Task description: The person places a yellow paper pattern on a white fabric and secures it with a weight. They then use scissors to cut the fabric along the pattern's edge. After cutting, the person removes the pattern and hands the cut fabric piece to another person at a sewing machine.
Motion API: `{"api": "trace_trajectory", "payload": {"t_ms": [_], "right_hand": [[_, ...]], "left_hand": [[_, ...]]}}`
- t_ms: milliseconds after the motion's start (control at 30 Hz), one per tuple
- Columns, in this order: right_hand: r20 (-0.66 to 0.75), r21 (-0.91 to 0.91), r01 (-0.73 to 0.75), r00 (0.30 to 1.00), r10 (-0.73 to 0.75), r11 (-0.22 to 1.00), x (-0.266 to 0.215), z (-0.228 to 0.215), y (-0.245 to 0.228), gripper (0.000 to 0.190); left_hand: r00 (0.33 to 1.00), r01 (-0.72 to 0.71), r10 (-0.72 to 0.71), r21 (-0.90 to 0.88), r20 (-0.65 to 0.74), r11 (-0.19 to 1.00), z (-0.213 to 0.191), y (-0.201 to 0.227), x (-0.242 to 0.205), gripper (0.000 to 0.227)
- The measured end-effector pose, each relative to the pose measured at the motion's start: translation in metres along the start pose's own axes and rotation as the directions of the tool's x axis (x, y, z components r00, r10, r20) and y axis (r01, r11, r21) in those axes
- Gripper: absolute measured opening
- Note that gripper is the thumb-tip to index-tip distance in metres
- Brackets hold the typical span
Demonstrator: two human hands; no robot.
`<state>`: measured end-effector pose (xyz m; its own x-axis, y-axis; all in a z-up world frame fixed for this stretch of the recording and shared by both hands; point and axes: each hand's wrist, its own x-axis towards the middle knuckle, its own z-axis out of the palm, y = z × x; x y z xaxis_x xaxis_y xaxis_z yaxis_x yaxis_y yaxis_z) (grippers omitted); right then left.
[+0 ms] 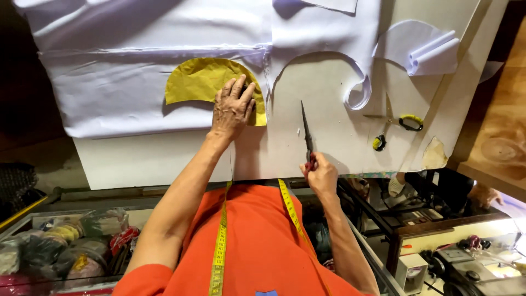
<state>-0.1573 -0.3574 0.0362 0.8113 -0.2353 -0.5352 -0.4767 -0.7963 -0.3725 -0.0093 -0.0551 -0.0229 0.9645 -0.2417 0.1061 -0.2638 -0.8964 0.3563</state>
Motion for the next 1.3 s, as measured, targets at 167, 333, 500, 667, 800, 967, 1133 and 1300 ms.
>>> {"api": "trace_trajectory", "payload": {"t_ms": [167, 333, 500, 667, 800, 967, 1133, 1300], "right_hand": [[0.382, 0.643, -0.181, 0.918, -0.107, 0.745, -0.026, -0.013, -0.031, 0.034], [0.453, 0.705, -0.217, 0.87, -0.193, 0.675, -0.024, 0.031, -0.011, 0.046], [0.51, 0.705, -0.286, 0.84, -0.183, 0.649, -0.023, 0.023, -0.028, 0.038], [0.53, 0.746, -0.3, 0.808, -0.258, 0.594, -0.017, 0.025, -0.017, 0.041], [0.562, 0.761, -0.323, 0.762, -0.323, 0.562, -0.011, 0.016, -0.026, 0.041], [0.464, 0.798, -0.225, 0.821, -0.332, 0.56, 0.003, 0.043, -0.039, 0.039], [0.396, 0.793, -0.177, 0.877, -0.271, 0.583, 0.003, 0.051, -0.061, 0.037], [0.343, 0.753, -0.175, 0.927, -0.151, 0.635, 0.012, 0.091, -0.045, 0.036]], "left_hand": [[0.997, 0.072, -0.072, -0.048, 0.001, 0.996, -0.007, -0.024, -0.005, 0.049], [0.991, 0.134, -0.134, -0.057, 0.014, 0.989, -0.012, -0.021, -0.002, 0.053], [0.978, 0.103, -0.102, 0.0, 0.181, 0.995, -0.01, -0.003, 0.011, 0.051], [0.964, 0.13, -0.133, 0.028, 0.229, 0.991, -0.011, 0.001, 0.014, 0.056], [0.964, 0.117, -0.125, 0.047, 0.235, 0.992, -0.013, 0.003, 0.014, 0.058], [0.968, 0.103, -0.118, 0.077, 0.222, 0.992, -0.015, 0.003, 0.014, 0.065], [0.971, 0.092, -0.108, 0.083, 0.215, 0.992, -0.013, 0.002, 0.013, 0.068], [0.966, 0.1, -0.116, 0.079, 0.233, 0.992, -0.014, 0.002, 0.013, 0.063]]}}
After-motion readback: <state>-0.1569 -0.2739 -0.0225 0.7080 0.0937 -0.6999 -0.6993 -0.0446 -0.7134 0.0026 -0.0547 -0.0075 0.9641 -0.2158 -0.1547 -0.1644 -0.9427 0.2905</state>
